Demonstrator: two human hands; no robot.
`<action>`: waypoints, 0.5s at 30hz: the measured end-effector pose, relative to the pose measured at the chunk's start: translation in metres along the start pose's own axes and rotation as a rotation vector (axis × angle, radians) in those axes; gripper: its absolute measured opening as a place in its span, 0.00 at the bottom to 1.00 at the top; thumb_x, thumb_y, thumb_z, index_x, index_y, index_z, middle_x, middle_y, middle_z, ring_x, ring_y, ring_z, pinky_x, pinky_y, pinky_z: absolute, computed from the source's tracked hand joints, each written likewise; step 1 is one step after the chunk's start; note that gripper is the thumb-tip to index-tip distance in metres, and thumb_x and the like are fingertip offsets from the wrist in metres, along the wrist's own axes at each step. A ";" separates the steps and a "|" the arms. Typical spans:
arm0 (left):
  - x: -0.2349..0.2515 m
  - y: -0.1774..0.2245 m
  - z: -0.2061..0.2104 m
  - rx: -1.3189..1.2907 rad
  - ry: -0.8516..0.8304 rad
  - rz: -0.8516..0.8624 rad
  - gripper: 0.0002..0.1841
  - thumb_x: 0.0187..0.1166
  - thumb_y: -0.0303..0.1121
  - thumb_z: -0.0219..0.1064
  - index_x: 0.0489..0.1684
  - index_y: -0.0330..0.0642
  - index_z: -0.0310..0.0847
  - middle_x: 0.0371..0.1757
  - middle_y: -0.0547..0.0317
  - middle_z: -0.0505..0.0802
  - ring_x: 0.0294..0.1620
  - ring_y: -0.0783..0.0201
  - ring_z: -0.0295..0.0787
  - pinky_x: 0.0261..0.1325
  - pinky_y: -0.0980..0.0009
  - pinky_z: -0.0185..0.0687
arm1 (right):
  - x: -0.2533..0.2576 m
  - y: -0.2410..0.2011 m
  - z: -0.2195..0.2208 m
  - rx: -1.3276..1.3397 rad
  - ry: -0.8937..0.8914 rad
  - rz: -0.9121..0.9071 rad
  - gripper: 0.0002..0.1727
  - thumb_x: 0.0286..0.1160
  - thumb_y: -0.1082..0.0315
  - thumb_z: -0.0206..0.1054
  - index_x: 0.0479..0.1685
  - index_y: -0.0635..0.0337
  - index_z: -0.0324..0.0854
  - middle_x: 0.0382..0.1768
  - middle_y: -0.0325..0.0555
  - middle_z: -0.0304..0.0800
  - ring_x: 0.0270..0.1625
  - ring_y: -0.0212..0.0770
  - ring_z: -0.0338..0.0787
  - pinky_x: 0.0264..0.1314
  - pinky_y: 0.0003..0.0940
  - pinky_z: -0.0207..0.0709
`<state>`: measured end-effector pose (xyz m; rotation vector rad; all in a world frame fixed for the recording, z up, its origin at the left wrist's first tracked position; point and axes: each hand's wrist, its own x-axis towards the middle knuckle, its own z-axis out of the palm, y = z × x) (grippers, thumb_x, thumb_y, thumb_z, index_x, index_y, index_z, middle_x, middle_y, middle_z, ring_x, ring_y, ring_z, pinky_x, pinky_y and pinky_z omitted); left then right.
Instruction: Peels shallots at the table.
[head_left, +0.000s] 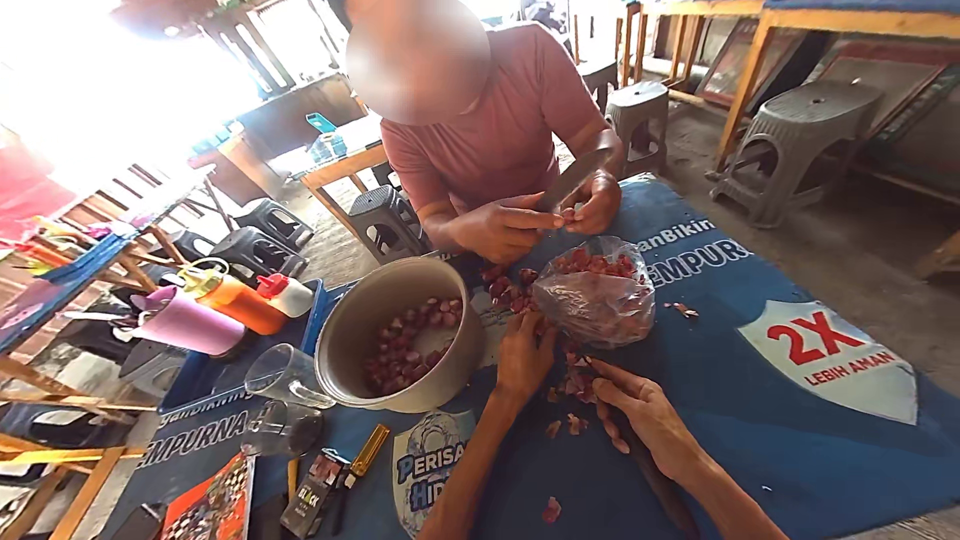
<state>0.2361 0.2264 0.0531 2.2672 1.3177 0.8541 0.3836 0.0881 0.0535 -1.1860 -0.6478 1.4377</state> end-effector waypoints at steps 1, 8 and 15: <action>-0.005 -0.002 -0.002 -0.099 0.017 0.011 0.17 0.79 0.35 0.68 0.56 0.30 0.87 0.55 0.38 0.91 0.52 0.53 0.93 0.57 0.62 0.89 | 0.000 0.000 0.000 -0.003 -0.005 0.003 0.23 0.88 0.69 0.56 0.80 0.62 0.73 0.25 0.41 0.83 0.14 0.32 0.79 0.12 0.24 0.75; -0.048 0.002 -0.016 -0.764 -0.106 -0.120 0.18 0.76 0.25 0.70 0.62 0.25 0.79 0.55 0.47 0.93 0.53 0.64 0.93 0.59 0.69 0.90 | -0.003 -0.006 -0.006 0.015 -0.116 0.044 0.27 0.87 0.68 0.56 0.86 0.56 0.67 0.26 0.40 0.82 0.15 0.31 0.78 0.13 0.23 0.74; -0.065 0.014 -0.003 -0.909 -0.095 -0.116 0.18 0.74 0.21 0.71 0.60 0.23 0.78 0.51 0.51 0.93 0.49 0.66 0.93 0.56 0.70 0.91 | -0.002 -0.006 -0.007 0.048 -0.210 0.057 0.30 0.86 0.68 0.56 0.88 0.51 0.64 0.26 0.39 0.81 0.15 0.30 0.78 0.13 0.22 0.74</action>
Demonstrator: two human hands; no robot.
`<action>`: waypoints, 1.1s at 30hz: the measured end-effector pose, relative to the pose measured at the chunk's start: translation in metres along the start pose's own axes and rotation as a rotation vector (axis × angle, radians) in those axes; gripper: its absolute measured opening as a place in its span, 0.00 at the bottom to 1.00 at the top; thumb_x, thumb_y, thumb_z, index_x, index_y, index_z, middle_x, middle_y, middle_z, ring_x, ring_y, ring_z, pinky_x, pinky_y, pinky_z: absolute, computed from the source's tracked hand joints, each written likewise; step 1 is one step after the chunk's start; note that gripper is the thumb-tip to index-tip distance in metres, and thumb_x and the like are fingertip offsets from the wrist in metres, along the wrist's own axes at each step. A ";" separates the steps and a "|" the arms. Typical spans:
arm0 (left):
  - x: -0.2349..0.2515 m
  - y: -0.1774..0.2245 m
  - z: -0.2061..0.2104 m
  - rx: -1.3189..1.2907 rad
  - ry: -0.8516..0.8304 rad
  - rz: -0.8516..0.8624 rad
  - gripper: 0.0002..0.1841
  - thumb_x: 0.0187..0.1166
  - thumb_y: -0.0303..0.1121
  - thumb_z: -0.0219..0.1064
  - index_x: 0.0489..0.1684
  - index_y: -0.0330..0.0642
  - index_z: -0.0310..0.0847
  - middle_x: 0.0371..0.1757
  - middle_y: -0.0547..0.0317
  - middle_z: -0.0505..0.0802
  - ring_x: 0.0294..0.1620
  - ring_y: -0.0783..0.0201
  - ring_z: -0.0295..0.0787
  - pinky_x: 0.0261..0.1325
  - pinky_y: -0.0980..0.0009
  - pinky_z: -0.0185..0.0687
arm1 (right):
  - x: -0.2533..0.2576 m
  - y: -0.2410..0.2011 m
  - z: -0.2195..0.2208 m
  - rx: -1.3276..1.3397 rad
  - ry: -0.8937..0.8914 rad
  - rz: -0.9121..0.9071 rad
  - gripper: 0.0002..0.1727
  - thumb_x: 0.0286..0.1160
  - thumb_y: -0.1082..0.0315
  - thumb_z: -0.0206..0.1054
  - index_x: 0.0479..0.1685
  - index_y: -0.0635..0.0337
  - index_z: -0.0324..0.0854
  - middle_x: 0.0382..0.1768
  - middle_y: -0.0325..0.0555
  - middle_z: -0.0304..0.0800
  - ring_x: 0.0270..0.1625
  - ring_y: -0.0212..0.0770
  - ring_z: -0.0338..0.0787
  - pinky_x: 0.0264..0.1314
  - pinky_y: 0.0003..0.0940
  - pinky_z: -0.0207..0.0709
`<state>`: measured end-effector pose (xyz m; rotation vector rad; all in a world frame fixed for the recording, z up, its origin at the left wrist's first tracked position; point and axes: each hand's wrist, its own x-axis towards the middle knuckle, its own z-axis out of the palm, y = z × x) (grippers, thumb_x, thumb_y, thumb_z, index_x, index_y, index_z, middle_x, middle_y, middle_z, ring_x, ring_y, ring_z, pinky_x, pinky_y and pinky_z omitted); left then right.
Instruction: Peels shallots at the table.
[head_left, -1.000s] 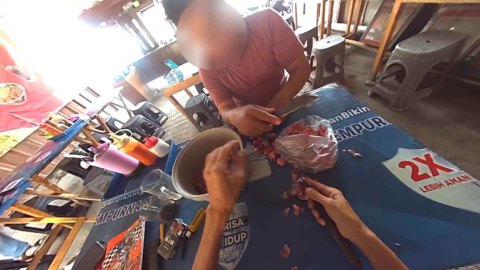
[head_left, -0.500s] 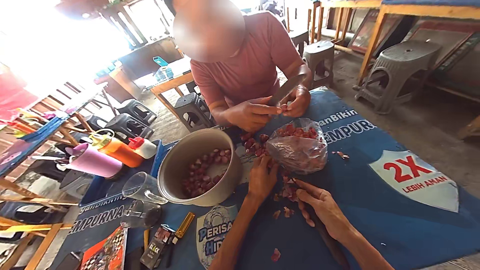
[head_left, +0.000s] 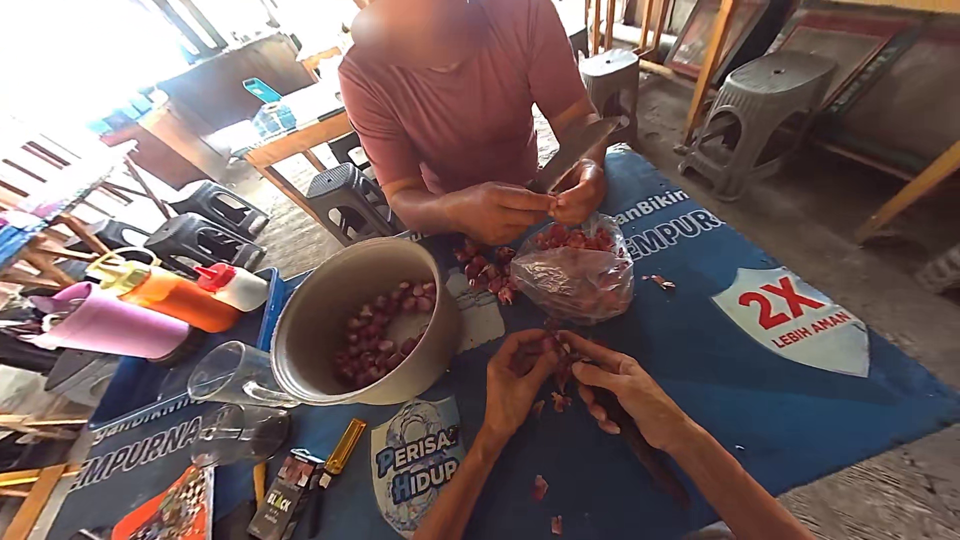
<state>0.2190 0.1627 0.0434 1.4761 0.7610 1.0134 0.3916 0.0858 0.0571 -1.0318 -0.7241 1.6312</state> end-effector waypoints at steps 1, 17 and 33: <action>-0.001 -0.001 0.001 -0.010 -0.003 0.003 0.18 0.74 0.21 0.71 0.60 0.23 0.78 0.51 0.50 0.93 0.49 0.65 0.94 0.56 0.69 0.91 | 0.000 0.000 0.000 0.004 0.000 0.003 0.29 0.86 0.68 0.56 0.88 0.52 0.64 0.26 0.39 0.81 0.15 0.30 0.78 0.12 0.22 0.74; -0.010 -0.016 0.010 0.108 0.035 0.224 0.16 0.70 0.20 0.73 0.55 0.21 0.82 0.52 0.46 0.89 0.49 0.64 0.92 0.55 0.71 0.93 | 0.002 -0.003 -0.011 0.151 -0.044 0.081 0.22 0.84 0.69 0.56 0.76 0.55 0.73 0.20 0.38 0.78 0.12 0.28 0.77 0.10 0.20 0.73; -0.011 -0.015 0.015 0.388 0.032 0.399 0.18 0.69 0.24 0.74 0.54 0.23 0.80 0.53 0.41 0.85 0.52 0.66 0.89 0.56 0.77 0.88 | 0.001 0.001 0.004 0.165 0.139 0.006 0.17 0.84 0.71 0.58 0.69 0.61 0.77 0.19 0.41 0.80 0.11 0.29 0.77 0.08 0.22 0.72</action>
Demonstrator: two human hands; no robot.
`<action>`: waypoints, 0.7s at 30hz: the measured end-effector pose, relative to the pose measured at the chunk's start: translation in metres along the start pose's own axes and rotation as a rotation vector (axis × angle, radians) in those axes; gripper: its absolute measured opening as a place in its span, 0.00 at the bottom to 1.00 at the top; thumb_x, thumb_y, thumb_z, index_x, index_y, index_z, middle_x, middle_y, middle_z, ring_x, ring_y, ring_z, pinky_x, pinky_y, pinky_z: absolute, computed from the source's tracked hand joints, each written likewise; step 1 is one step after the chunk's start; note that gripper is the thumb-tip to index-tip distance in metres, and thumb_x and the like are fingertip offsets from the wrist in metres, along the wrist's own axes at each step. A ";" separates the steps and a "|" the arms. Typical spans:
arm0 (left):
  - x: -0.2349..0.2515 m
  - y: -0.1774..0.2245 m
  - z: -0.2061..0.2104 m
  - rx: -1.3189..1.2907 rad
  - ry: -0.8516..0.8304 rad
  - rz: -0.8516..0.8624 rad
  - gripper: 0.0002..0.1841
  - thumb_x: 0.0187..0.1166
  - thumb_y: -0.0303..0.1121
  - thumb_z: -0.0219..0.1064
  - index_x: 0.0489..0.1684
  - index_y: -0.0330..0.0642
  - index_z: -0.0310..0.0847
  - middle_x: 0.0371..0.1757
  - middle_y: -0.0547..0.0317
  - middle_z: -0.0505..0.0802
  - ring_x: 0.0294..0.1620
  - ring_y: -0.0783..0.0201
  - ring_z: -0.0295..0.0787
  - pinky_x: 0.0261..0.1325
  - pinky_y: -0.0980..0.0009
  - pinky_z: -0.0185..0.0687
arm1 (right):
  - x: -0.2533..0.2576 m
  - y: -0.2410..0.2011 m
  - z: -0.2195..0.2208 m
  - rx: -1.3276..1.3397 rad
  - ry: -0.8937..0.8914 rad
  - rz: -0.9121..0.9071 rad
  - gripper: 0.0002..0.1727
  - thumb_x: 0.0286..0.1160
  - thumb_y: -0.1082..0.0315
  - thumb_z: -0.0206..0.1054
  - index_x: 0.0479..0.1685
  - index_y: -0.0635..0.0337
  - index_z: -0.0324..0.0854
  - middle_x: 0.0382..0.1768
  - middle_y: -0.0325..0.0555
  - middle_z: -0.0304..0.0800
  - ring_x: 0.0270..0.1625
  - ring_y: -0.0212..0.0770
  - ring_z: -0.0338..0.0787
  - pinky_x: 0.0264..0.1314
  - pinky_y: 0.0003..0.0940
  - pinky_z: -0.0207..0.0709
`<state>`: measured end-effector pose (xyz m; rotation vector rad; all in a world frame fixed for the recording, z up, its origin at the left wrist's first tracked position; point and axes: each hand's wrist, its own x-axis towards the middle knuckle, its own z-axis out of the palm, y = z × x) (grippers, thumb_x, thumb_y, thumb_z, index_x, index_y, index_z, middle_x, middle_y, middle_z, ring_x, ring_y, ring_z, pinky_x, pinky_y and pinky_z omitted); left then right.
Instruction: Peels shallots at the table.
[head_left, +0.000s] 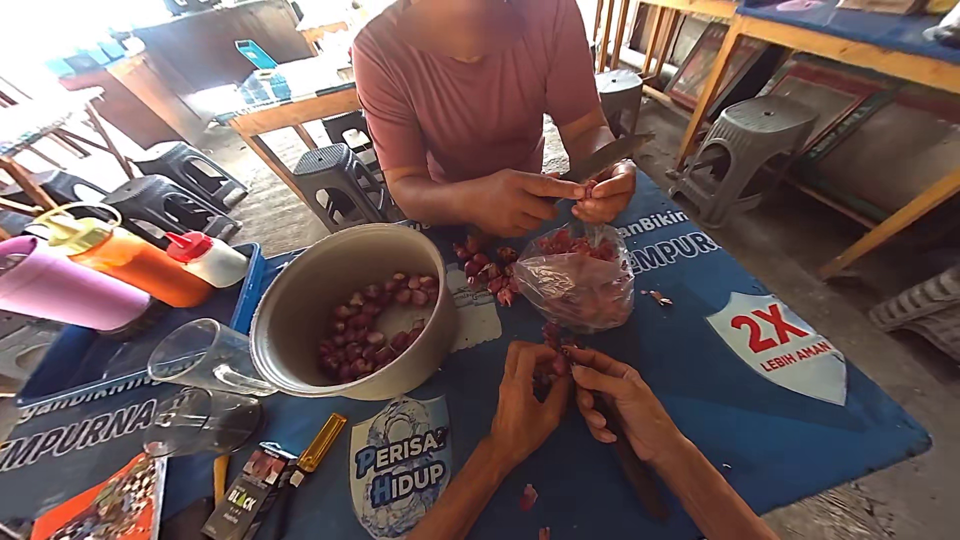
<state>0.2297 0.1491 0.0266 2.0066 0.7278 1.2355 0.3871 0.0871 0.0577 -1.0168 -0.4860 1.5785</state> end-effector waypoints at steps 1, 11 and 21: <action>0.000 0.000 0.000 0.034 -0.011 -0.004 0.19 0.70 0.26 0.73 0.57 0.23 0.81 0.55 0.40 0.86 0.53 0.65 0.89 0.56 0.77 0.88 | 0.000 0.000 0.000 0.001 -0.003 -0.001 0.17 0.84 0.71 0.57 0.69 0.61 0.77 0.18 0.40 0.80 0.11 0.29 0.77 0.08 0.22 0.72; -0.006 -0.002 -0.002 0.229 0.050 -0.017 0.20 0.73 0.32 0.72 0.64 0.39 0.90 0.43 0.53 0.94 0.40 0.72 0.90 0.46 0.80 0.87 | -0.001 -0.002 -0.006 0.031 -0.085 -0.007 0.19 0.82 0.68 0.58 0.70 0.60 0.76 0.18 0.38 0.81 0.12 0.28 0.78 0.10 0.22 0.73; -0.001 0.006 -0.008 0.247 -0.058 -0.049 0.23 0.75 0.27 0.69 0.67 0.20 0.81 0.47 0.36 0.92 0.46 0.54 0.91 0.54 0.67 0.87 | 0.005 0.002 -0.005 0.057 -0.113 -0.014 0.18 0.81 0.70 0.60 0.67 0.59 0.79 0.24 0.40 0.87 0.15 0.28 0.80 0.13 0.21 0.73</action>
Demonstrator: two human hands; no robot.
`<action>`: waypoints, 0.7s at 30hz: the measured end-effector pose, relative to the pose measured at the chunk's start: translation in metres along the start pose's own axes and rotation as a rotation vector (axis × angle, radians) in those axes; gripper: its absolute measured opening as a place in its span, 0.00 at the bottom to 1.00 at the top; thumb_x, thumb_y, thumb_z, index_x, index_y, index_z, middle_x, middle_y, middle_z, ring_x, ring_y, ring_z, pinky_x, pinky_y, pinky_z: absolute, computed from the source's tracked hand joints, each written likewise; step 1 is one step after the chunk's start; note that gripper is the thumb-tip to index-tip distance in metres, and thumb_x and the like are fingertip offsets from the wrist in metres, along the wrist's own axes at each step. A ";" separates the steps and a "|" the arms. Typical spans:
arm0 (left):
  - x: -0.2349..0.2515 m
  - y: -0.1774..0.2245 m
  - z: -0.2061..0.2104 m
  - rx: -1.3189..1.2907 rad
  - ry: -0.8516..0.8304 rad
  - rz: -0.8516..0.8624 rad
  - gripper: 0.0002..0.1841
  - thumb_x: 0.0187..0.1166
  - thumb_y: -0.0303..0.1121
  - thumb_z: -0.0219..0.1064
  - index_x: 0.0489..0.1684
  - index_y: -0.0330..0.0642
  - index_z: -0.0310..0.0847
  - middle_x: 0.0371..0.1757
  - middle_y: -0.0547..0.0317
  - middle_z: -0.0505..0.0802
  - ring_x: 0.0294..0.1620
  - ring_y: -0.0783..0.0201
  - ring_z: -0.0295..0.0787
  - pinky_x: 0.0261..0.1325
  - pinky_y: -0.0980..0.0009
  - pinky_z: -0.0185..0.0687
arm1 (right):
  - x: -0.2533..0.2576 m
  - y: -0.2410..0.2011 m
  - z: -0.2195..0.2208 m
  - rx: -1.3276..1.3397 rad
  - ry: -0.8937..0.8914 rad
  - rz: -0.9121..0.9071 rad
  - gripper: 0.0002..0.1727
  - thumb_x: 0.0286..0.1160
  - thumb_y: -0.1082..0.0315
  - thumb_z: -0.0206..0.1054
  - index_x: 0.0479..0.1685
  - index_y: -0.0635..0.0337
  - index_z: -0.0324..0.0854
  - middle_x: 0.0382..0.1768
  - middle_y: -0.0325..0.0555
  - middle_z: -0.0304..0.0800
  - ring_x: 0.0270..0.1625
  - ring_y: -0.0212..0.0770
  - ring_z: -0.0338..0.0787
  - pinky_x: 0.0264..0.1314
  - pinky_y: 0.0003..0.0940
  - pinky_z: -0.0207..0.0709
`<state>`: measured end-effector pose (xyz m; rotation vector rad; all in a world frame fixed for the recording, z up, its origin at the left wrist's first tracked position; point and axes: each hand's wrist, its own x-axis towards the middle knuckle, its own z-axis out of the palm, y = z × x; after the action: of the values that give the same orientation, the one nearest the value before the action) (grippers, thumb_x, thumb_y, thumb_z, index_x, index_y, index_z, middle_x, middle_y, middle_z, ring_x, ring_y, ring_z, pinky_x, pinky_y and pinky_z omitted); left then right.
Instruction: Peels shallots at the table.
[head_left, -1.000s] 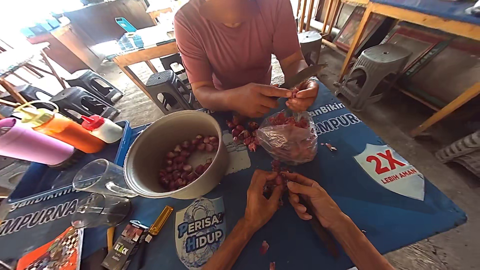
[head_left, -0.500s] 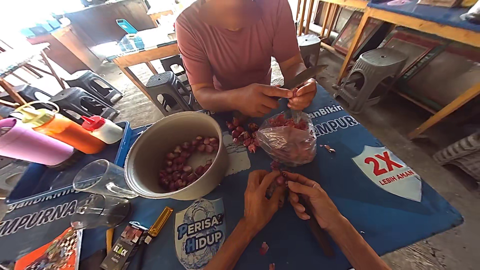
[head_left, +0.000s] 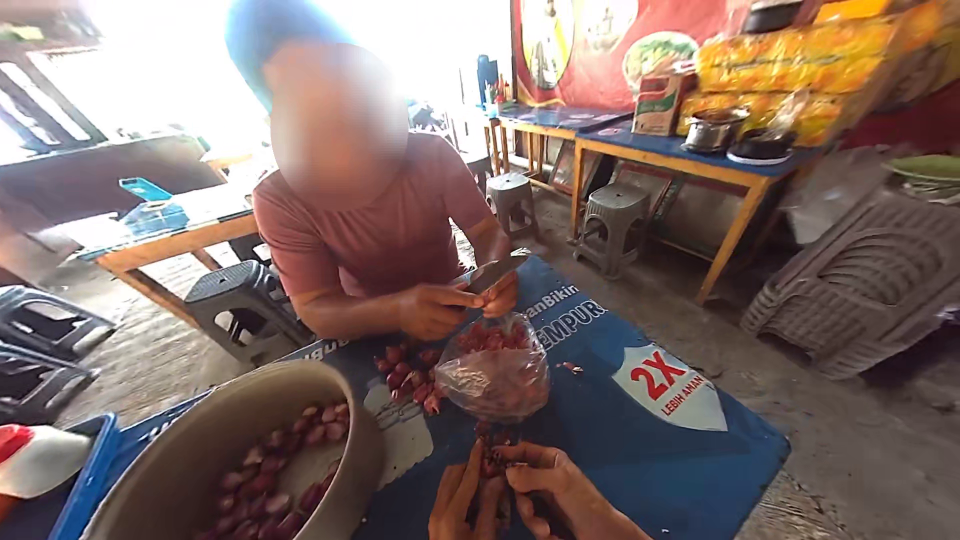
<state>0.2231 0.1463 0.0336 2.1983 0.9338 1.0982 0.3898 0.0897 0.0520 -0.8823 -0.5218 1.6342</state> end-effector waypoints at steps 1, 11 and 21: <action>0.000 0.000 -0.001 -0.011 -0.002 -0.016 0.23 0.75 0.27 0.70 0.66 0.21 0.82 0.46 0.36 0.92 0.46 0.55 0.91 0.54 0.68 0.87 | 0.000 0.001 0.000 -0.003 -0.011 -0.009 0.18 0.81 0.71 0.61 0.67 0.59 0.80 0.26 0.41 0.89 0.15 0.27 0.80 0.14 0.21 0.73; 0.002 -0.003 -0.003 -0.260 0.058 -0.152 0.15 0.74 0.26 0.69 0.57 0.28 0.88 0.43 0.49 0.94 0.42 0.70 0.91 0.48 0.75 0.88 | 0.003 0.005 0.003 -0.042 0.041 -0.034 0.19 0.81 0.71 0.57 0.69 0.63 0.77 0.23 0.40 0.86 0.15 0.29 0.80 0.14 0.22 0.74; 0.005 -0.006 -0.008 -0.643 -0.037 -0.337 0.18 0.82 0.25 0.64 0.66 0.25 0.76 0.52 0.51 0.93 0.48 0.69 0.92 0.54 0.70 0.90 | 0.003 0.007 -0.010 -0.122 0.007 -0.092 0.18 0.83 0.71 0.55 0.69 0.59 0.77 0.22 0.37 0.85 0.15 0.28 0.80 0.15 0.22 0.74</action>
<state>0.2169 0.1549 0.0366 1.4756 0.7593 1.0106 0.3934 0.0893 0.0402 -0.9396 -0.6532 1.5281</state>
